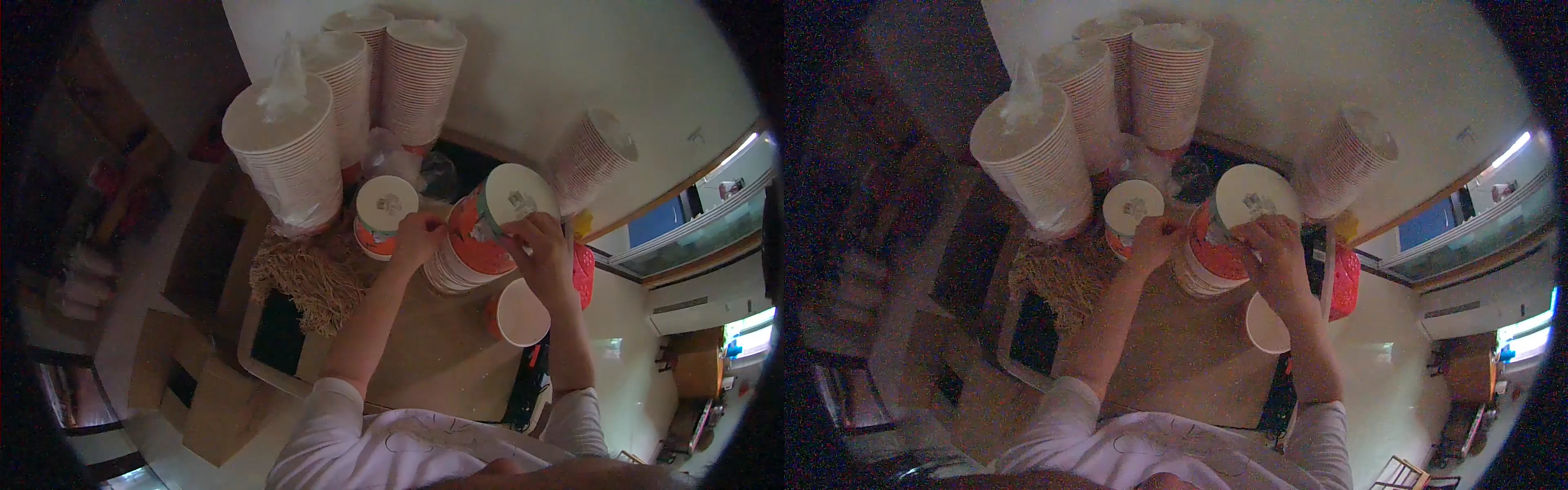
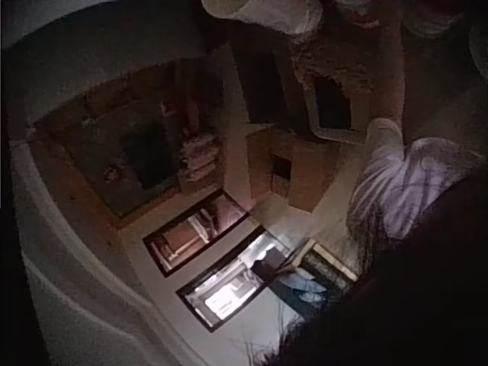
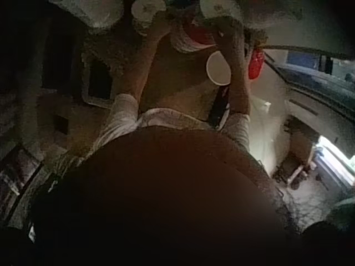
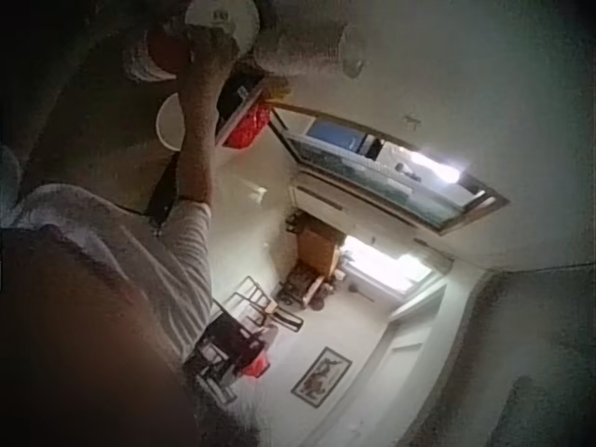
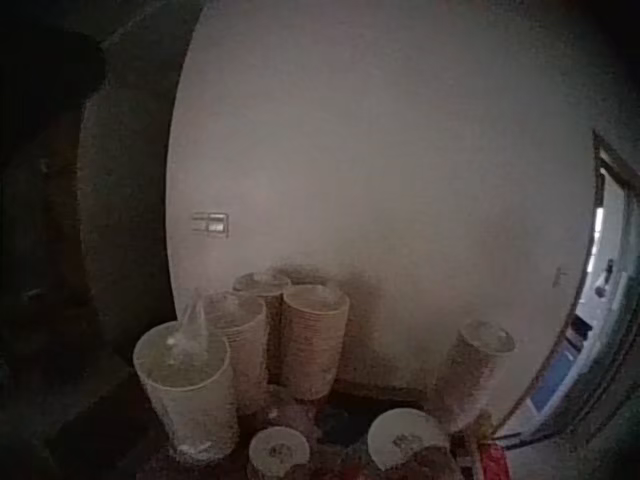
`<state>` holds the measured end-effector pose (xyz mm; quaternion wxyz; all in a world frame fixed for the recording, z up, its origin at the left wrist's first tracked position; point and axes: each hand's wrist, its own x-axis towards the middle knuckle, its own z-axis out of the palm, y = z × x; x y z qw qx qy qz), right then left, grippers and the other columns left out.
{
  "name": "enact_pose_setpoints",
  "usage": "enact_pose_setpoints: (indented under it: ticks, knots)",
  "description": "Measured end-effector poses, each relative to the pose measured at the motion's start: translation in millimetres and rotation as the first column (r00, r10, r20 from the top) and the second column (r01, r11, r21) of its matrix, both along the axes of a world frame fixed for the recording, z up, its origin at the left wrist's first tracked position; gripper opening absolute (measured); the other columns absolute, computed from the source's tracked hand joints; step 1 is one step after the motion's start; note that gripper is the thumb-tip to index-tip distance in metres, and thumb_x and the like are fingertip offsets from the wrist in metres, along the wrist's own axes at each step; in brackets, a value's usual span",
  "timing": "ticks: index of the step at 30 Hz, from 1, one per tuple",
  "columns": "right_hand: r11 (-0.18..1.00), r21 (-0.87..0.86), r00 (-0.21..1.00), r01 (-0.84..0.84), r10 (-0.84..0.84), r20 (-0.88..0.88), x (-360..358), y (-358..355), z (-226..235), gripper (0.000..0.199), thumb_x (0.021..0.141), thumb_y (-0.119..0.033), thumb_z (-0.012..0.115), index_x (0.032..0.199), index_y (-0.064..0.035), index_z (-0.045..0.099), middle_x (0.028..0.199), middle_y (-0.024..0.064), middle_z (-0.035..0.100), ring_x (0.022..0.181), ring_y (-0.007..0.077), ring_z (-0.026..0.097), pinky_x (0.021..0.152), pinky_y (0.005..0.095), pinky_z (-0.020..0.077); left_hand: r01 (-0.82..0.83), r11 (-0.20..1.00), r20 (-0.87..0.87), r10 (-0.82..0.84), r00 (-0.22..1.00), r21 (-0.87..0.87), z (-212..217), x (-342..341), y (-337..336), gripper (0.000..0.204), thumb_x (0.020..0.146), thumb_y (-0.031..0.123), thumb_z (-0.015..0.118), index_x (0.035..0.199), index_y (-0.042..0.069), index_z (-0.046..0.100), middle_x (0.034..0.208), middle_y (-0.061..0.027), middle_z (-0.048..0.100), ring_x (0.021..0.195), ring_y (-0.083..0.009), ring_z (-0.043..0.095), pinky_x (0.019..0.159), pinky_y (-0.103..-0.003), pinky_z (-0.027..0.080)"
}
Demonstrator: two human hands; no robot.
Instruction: Organize and stack disposable paper bowls on a work table.
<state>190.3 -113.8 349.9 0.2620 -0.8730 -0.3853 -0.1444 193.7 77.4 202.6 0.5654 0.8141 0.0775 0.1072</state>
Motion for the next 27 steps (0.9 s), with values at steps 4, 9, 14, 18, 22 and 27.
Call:
enact_pose_setpoints:
  ticks: [4, 9, 14, 18, 22, 27]
  knots:
    - [1.0, -0.005, 1.0, -0.007, 0.007, 0.024, -0.8, 0.8, 0.8, 0.016, 0.066, -0.007, 0.059, 0.081, -0.0081, 0.056, 0.077, 0.008, 0.053, 0.078, 0.0275, 0.049, 0.073, 0.0381, 0.037, 0.013, 0.991, 0.017, -0.015, 1.0, 0.13, 6.3, -2.5, 0.6, 0.016, 0.066, 0.015, 0.057, 0.075, 0.004, 0.063, 0.071, -0.0144, 0.06, 0.068, -0.0278, 0.059, 0.063, -0.036, 0.046]
    - [1.0, 0.013, 1.0, -0.007, 0.008, -0.011, -0.8, -0.4, -0.6, 0.017, 0.065, -0.006, 0.06, 0.081, -0.0074, 0.057, 0.076, 0.0093, 0.053, 0.078, 0.0287, 0.05, 0.073, 0.0377, 0.0373, -0.012, 0.986, -0.003, 0.012, 1.0, 0.168, 14.3, -6.6, -4.9, 0.015, 0.066, 0.016, 0.057, 0.073, 0.003, 0.062, 0.072, -0.015, 0.06, 0.07, -0.0293, 0.058, 0.065, -0.037, 0.046]
    - [0.997, 0.012, 0.987, 0.078, -0.079, 0.142, -15.9, 4.6, 1.1, 0.02, 0.064, -0.004, 0.063, 0.082, -0.0092, 0.059, 0.084, 0.0075, 0.051, 0.082, 0.0249, 0.05, 0.067, 0.0335, 0.0421, -0.057, 0.979, -0.002, 0.059, 0.998, 0.195, 11.1, -6.9, -1.9, 0.017, 0.065, 0.018, 0.058, 0.073, 0.004, 0.062, 0.071, -0.0158, 0.059, 0.07, -0.0305, 0.058, 0.065, -0.037, 0.046]
    - [0.993, -0.063, 0.961, -0.096, 0.109, 0.254, -17.4, 24.0, 16.1, 0.024, 0.059, -0.003, 0.06, 0.082, -0.0094, 0.057, 0.087, 0.0075, 0.051, 0.089, 0.0256, 0.048, 0.076, 0.0385, 0.0391, 0.049, 0.986, -0.062, -0.04, 0.997, 0.159, 8.1, -7.4, 12.9, 0.019, 0.064, 0.019, 0.059, 0.075, 0.003, 0.062, 0.069, -0.0149, 0.059, 0.066, -0.0278, 0.059, 0.062, -0.035, 0.046]
    - [0.857, -0.497, 0.943, -0.134, 0.264, 0.201, 17.3, 78.3, 25.4, 0.018, 0.061, -0.016, 0.058, 0.077, -0.0075, 0.058, 0.091, 0.0075, 0.054, 0.09, 0.025, 0.049, 0.073, 0.0352, 0.0388, 0.03, 0.995, -0.064, -0.036, 0.997, -0.093, 1.7, -4.7, 11.8, 0.019, 0.064, 0.019, 0.061, 0.075, 0.004, 0.062, 0.067, -0.011, 0.061, 0.061, -0.0199, 0.059, 0.057, -0.031, 0.045]
    - [0.59, -0.798, 0.984, -0.125, 0.178, -0.022, 51.6, 124.7, -15.9, 0.017, 0.066, -0.017, 0.057, 0.079, -0.0074, 0.061, 0.085, 0.0138, 0.059, 0.093, 0.0295, 0.053, 0.08, 0.0518, 0.0361, -0.032, 0.829, -0.222, -0.112, 0.969, -0.558, 4.0, -13.3, 10.8, 0.016, 0.066, 0.019, 0.063, 0.077, 0.008, 0.063, 0.072, -0.0077, 0.063, 0.064, -0.0174, 0.059, 0.058, -0.025, 0.044]
